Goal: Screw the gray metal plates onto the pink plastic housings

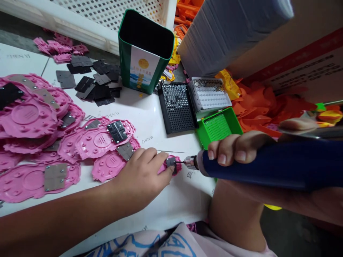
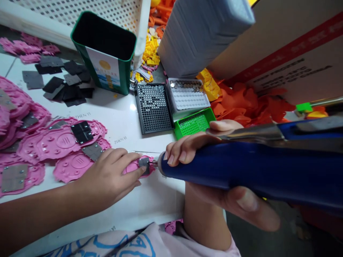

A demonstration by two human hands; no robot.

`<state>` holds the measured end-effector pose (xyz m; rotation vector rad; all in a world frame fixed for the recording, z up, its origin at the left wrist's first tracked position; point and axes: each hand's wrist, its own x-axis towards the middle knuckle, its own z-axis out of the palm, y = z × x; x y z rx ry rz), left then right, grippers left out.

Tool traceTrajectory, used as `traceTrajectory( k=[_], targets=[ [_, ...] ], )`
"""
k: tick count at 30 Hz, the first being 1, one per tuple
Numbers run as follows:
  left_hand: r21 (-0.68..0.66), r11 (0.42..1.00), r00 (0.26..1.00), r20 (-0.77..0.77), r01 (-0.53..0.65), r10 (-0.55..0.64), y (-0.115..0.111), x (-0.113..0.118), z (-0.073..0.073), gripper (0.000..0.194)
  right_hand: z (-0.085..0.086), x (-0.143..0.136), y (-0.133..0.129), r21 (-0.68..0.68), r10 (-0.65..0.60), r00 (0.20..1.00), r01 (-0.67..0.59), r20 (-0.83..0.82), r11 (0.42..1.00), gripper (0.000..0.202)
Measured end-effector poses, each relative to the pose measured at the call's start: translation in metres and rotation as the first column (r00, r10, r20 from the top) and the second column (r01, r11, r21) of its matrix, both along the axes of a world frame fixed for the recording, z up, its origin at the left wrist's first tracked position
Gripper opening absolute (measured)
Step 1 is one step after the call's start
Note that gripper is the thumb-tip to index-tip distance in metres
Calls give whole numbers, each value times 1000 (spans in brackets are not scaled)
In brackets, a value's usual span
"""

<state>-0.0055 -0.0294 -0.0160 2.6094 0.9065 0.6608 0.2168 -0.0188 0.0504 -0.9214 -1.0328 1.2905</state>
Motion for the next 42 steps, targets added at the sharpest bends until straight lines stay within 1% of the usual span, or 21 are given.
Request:
traceTrajectory(
  k=[3, 6, 8, 11, 13, 14, 16, 18, 20, 21, 23, 24, 25, 26, 28, 31, 34, 37, 40, 42],
  targets=[
    [-1, 1000, 1000, -1, -25, 25, -2, 1, -1, 18, -4, 1, -6, 98, 0, 994, -11, 114, 995, 46],
    [-29, 998, 998, -34, -51, 50, -3, 2, 1, 16, 2, -4, -8, 97, 22, 978, -43, 206, 994, 53],
    [-41, 997, 997, -41, -63, 61, -2, 4, 4, 12, 7, -11, -6, 125, 34, 970, -66, 240, 990, 53],
    [-41, 996, 997, -29, -73, 72, -2, 5, 6, 6, 9, -23, 1, 239, 70, 966, -132, 251, 962, 44],
    [-16, 997, 997, -35, -72, 72, -2, 5, 6, 7, 8, -26, 6, 314, 89, 969, -161, 232, 936, 45],
    [7, 998, 997, -41, -69, 69, -3, 4, 5, 7, 8, -26, 8, 336, 94, 972, -164, 214, 927, 47],
    [28, 999, 997, -61, -41, 42, -4, 3, 4, 13, 9, -25, 14, 330, 109, 977, -166, 186, 929, 48],
    [-1, 1000, 998, -58, -4, 4, -5, 0, 3, 30, 16, -24, 23, 289, 74, 986, -115, 149, 950, 45],
    [-31, 999, 1000, -16, 22, -22, -6, -2, 3, 46, 26, -27, 36, 251, -21, 992, -11, 126, 968, 41],
    [-25, 999, 1000, 14, 23, -23, -6, -2, 4, 49, 32, -30, 44, 247, -78, 991, 48, 113, 968, 39],
    [10, 1000, 999, 41, 10, -10, -6, -3, 5, 41, 39, -38, 62, 254, -200, 975, 170, 99, 952, 34],
    [27, 1000, 999, 38, -4, 3, -5, -2, 5, 36, 40, -43, 72, 264, -265, 961, 237, 79, 935, 30],
    [41, 999, 999, 33, -21, 19, -5, -2, 5, 32, 40, -48, 82, 287, -372, 927, 345, 47, 894, 26],
    [51, 998, 999, 28, -38, 36, -4, -2, 5, 30, 38, -53, 91, 295, -432, 901, 401, 45, 867, 26],
    [61, 996, 998, 29, -63, 62, -4, -1, 5, 31, 32, -61, 107, 296, -474, 880, 442, 41, 846, 25],
    [62, 995, 997, 4, -77, 77, -3, 0, 3, 33, 21, -68, 121, 279, -465, 885, 441, 24, 853, 22],
    [41, 996, 996, -43, -80, 82, -3, 0, 3, 37, 14, -69, 128, 266, -434, 901, 421, -12, 867, 16],
    [12, 997, 995, -56, -77, 78, -3, 0, 4, 40, 11, -66, 131, 288, -414, 909, 408, -41, 867, 15],
    [-6, 997, 995, -68, -71, 71, -3, -1, 5, 39, 9, -62, 131, 337, -401, 916, 385, -26, 859, 14],
    [-6, 998, 995, -66, -69, 68, -3, -1, 5, 38, 8, -61, 131, 334, -364, 931, 338, 16, 880, 14]
  ],
)
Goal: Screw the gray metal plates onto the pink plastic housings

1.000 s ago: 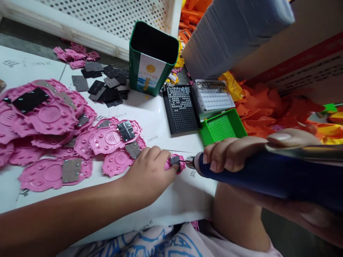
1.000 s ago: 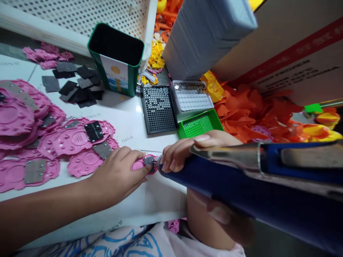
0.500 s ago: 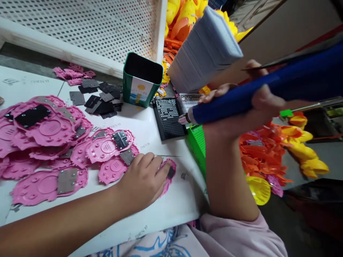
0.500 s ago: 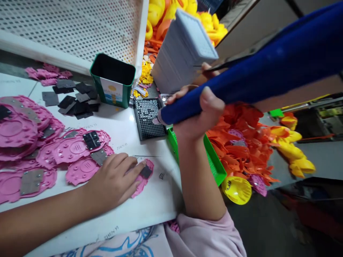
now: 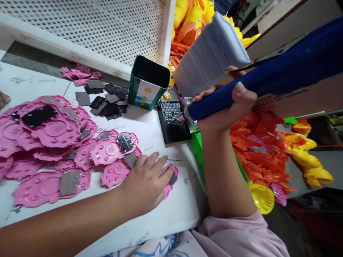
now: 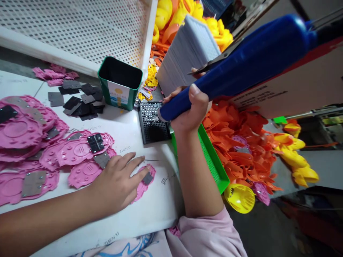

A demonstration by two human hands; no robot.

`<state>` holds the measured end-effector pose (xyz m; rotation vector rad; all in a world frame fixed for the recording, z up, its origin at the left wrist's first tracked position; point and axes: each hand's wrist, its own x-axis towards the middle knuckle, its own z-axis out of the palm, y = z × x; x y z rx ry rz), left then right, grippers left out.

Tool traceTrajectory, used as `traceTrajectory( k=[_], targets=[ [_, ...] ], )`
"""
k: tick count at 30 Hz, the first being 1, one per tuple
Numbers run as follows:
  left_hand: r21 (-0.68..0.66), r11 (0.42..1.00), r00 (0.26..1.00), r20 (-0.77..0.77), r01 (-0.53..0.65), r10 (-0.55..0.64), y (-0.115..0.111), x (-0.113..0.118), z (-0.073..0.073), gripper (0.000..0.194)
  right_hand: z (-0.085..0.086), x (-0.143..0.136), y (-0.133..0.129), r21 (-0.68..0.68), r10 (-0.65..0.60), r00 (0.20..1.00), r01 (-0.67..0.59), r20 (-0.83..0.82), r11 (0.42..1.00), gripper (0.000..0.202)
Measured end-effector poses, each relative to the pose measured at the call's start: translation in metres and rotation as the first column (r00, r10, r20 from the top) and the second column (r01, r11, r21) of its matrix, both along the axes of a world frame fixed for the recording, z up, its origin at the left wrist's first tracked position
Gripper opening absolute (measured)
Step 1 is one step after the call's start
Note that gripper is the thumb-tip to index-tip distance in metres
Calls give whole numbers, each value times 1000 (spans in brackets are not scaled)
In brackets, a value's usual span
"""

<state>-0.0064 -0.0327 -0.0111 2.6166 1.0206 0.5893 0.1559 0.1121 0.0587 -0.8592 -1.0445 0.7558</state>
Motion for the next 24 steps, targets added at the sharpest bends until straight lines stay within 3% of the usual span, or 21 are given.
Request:
traceTrajectory(
  k=[15, 20, 24],
  targets=[
    [22, 999, 998, 53, -26, 25, 1, 0, -3, 26, -3, -3, 6, 17, -31, 999, 32, -21, 999, 18],
    [5, 1000, 999, 53, -14, 14, 1, -1, -2, 29, 11, -1, -1, -20, -66, 997, 65, -41, 998, 26],
    [1, 1000, 997, 71, -18, 18, 2, 0, -3, 24, 26, 9, -27, 17, -75, 995, 76, -66, 997, 31]
  ],
)
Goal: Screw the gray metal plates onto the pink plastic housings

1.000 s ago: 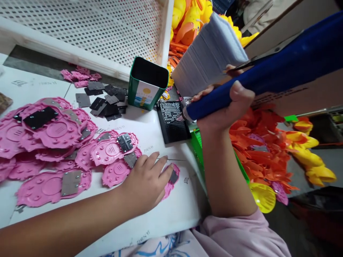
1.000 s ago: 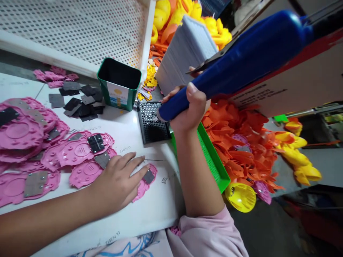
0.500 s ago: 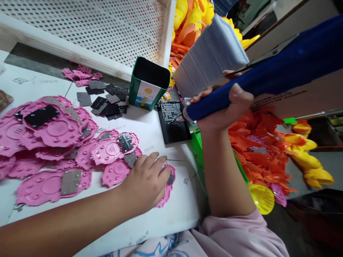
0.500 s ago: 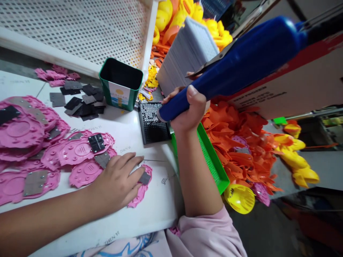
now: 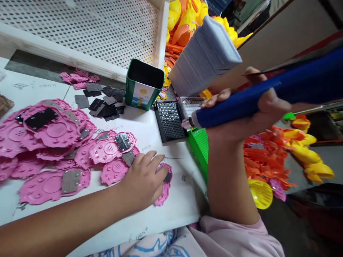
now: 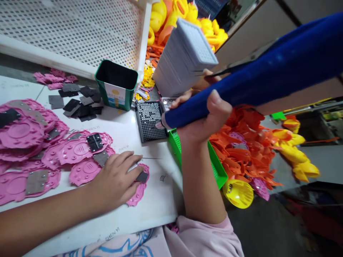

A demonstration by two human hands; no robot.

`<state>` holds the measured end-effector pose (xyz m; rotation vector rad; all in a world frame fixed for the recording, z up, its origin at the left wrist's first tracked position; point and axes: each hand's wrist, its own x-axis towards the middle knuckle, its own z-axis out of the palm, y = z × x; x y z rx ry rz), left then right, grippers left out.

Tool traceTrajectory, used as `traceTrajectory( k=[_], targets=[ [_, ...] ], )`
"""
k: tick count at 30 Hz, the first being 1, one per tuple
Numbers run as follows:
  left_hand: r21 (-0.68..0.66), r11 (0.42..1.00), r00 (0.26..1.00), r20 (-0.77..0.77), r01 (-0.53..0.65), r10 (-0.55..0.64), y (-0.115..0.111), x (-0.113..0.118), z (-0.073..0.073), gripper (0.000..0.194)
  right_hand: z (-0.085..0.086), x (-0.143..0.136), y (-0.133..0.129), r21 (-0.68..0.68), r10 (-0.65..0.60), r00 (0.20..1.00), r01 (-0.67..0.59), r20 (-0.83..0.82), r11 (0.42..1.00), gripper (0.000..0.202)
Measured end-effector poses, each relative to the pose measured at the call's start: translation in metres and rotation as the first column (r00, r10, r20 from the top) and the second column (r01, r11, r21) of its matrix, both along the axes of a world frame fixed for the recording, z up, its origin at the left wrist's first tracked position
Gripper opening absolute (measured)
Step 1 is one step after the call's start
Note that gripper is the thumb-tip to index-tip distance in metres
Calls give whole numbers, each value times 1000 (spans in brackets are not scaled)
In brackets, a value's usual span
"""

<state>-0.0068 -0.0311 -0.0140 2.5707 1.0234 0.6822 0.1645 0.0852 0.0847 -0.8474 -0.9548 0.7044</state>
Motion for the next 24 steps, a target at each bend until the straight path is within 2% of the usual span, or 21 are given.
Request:
traceTrajectory(
  k=[1, 3, 4, 8, 12, 15, 19, 24],
  targets=[
    [1, 1000, 1000, 7, -1, 1, 0, 0, 0, 24, 2, 4, -11, -1, 20, 1000, -20, -10, 1000, 30],
    [0, 1000, 1000, 21, 5, -5, 1, 1, 0, 23, 3, 15, -35, -80, 210, 977, -208, 29, 975, 36],
    [-9, 1000, 1000, 23, 13, -13, 1, 1, 0, 23, 3, 20, -48, -101, 258, 966, -254, 26, 962, 41],
    [-72, 997, 999, 6, 35, -35, 2, 1, 2, 18, -6, 30, -92, -222, 465, 886, -451, 8, 864, 47],
    [-84, 996, 1000, 3, 27, -27, 3, 1, 3, 15, -15, 25, -108, -197, 422, 907, -415, -9, 888, 50],
    [-76, 997, 1000, 3, 19, -19, 3, 1, 4, 16, -19, 22, -109, -217, 461, 887, -452, -8, 865, 50],
    [-73, 997, 1000, 2, 19, -19, 4, 1, 5, 15, -20, 22, -109, -209, 464, 886, -451, 14, 868, 49],
    [-45, 999, 1000, 15, 12, -11, 3, 2, 1, 14, -17, 19, -112, -313, 379, 925, -354, 20, 881, 44]
  ],
)
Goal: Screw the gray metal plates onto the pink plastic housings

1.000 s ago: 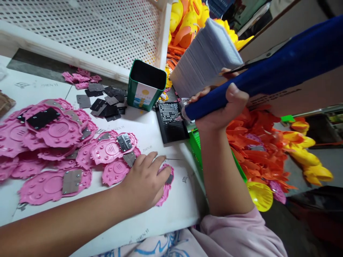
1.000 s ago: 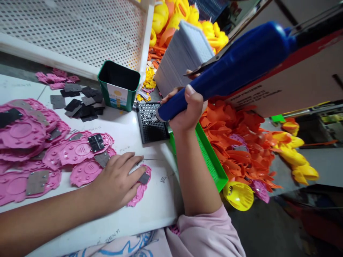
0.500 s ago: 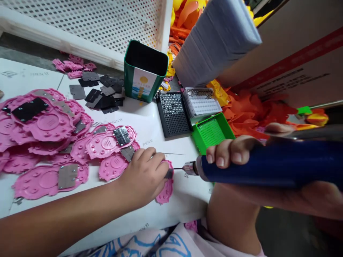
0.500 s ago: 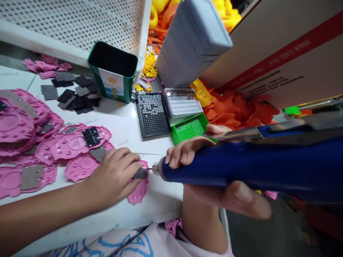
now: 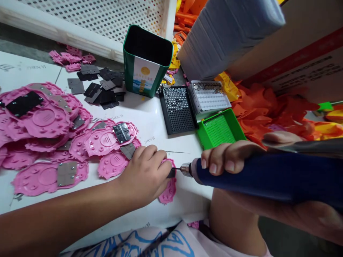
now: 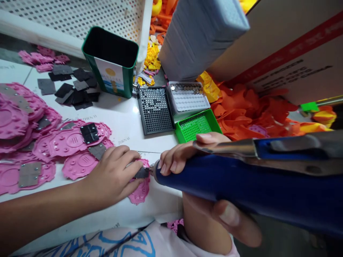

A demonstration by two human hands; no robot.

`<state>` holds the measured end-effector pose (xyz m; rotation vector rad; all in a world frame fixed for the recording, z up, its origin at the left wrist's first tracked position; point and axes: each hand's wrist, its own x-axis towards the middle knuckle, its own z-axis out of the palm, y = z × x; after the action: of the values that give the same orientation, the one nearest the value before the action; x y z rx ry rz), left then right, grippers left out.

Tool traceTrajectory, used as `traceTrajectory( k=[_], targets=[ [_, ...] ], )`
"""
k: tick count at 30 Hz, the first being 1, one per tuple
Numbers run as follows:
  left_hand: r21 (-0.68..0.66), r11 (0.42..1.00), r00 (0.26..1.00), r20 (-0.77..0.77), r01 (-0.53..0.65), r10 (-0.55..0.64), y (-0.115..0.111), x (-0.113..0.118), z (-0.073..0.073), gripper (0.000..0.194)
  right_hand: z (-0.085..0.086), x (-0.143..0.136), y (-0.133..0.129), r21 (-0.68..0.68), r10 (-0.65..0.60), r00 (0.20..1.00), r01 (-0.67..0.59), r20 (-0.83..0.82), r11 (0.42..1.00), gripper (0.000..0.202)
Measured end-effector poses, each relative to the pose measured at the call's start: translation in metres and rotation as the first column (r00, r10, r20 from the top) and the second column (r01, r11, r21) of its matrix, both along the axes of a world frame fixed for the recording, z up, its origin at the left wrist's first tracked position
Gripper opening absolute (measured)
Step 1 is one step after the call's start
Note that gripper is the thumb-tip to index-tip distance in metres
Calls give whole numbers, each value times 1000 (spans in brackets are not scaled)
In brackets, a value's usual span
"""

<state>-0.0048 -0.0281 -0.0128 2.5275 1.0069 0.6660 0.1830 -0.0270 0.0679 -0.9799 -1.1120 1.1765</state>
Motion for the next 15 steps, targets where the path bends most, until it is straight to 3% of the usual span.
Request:
traceTrajectory(
  k=[5, 10, 13, 15],
  targets=[
    [-1, 1000, 1000, -10, -17, 17, -1, 3, -1, 12, 9, -11, -4, 67, 1, 994, -9, 110, 998, 29],
    [-53, 999, 997, -79, -12, 7, -2, 5, 5, 13, 10, -24, -11, 102, -125, 976, 108, 179, 989, 19],
    [-62, 998, 996, -87, -14, 9, -2, 5, 6, 13, 2, -20, -13, 146, -88, 987, 68, 134, 987, 29],
    [-61, 998, 996, -88, -11, 5, -2, 4, 4, 13, -4, -12, -10, 134, 9, 996, -22, 92, 991, 39]
  ],
)
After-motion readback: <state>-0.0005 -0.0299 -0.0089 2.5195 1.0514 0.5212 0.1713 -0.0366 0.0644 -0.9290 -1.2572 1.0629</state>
